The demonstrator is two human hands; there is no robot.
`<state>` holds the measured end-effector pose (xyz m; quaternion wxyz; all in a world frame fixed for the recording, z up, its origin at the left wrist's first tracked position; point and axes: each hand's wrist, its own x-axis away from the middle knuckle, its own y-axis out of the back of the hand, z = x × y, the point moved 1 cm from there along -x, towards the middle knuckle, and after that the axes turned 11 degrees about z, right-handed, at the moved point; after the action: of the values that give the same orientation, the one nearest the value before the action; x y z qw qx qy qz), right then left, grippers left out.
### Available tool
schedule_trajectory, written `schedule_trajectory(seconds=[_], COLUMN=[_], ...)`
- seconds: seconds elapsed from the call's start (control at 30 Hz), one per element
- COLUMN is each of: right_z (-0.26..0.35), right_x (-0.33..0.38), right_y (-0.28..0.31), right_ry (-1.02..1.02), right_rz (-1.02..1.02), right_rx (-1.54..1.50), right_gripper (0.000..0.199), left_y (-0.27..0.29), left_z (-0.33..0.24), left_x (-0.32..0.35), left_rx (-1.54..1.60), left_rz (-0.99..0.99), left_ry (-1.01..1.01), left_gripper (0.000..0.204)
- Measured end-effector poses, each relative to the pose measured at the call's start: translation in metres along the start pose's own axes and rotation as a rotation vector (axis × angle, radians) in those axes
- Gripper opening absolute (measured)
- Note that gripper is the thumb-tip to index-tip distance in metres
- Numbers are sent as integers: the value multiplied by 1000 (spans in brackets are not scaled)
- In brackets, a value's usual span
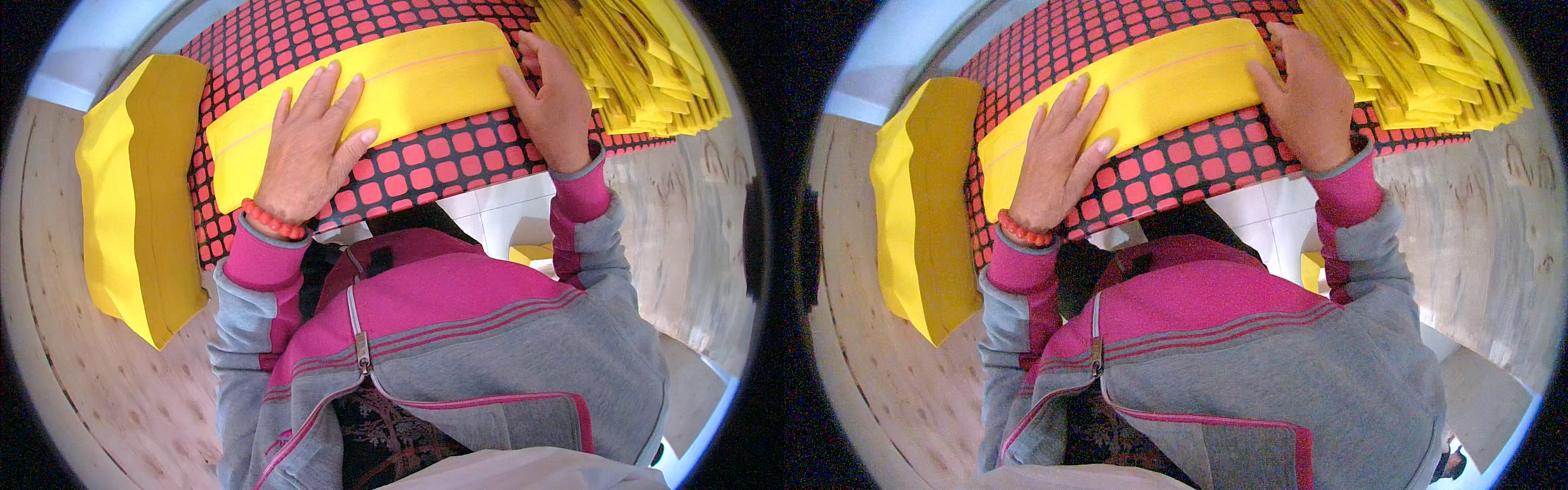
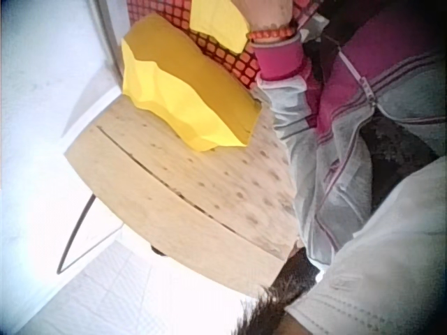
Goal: The person folds yellow paper sheets by hand on a patterned table, creating creases and stacking the folded pieces. The person repeatedly picks up sheets, folds them in half, and places them into a growing stack.
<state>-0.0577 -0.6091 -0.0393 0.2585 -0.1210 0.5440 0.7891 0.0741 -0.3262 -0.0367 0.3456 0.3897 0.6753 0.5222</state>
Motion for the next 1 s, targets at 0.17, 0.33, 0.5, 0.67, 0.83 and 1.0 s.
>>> schedule_trajectory(seconds=[0.17, 0.33, 0.5, 0.67, 0.83, 1.0], right_z=[53, 86, 83, 68, 52, 46], right_x=[11, 17, 27, 21, 32, 38], right_y=[-15, -39, -26, -6, 4, 11], right_ry=[271, 366, 324, 246, 156, 253], right_rz=[88, 149, 303, 70, 167, 74], right_rx=[-41, -94, -125, 93, 61, 103], right_gripper=[45, 40, 30, 32, 35, 32], left_y=[0, 3, 0, 0, 0, -1], left_z=[0, 0, -2, -1, -2, -1], left_x=[1, 0, -1, -2, 1, 1], left_rx=[23, 124, 19, -11, -21, -36], left_rz=[-33, -32, -32, -36, -30, -29], left_ry=[-18, -7, 20, 16, 12, -4], left_gripper=[54, 52, 52, 55, 58, 62])
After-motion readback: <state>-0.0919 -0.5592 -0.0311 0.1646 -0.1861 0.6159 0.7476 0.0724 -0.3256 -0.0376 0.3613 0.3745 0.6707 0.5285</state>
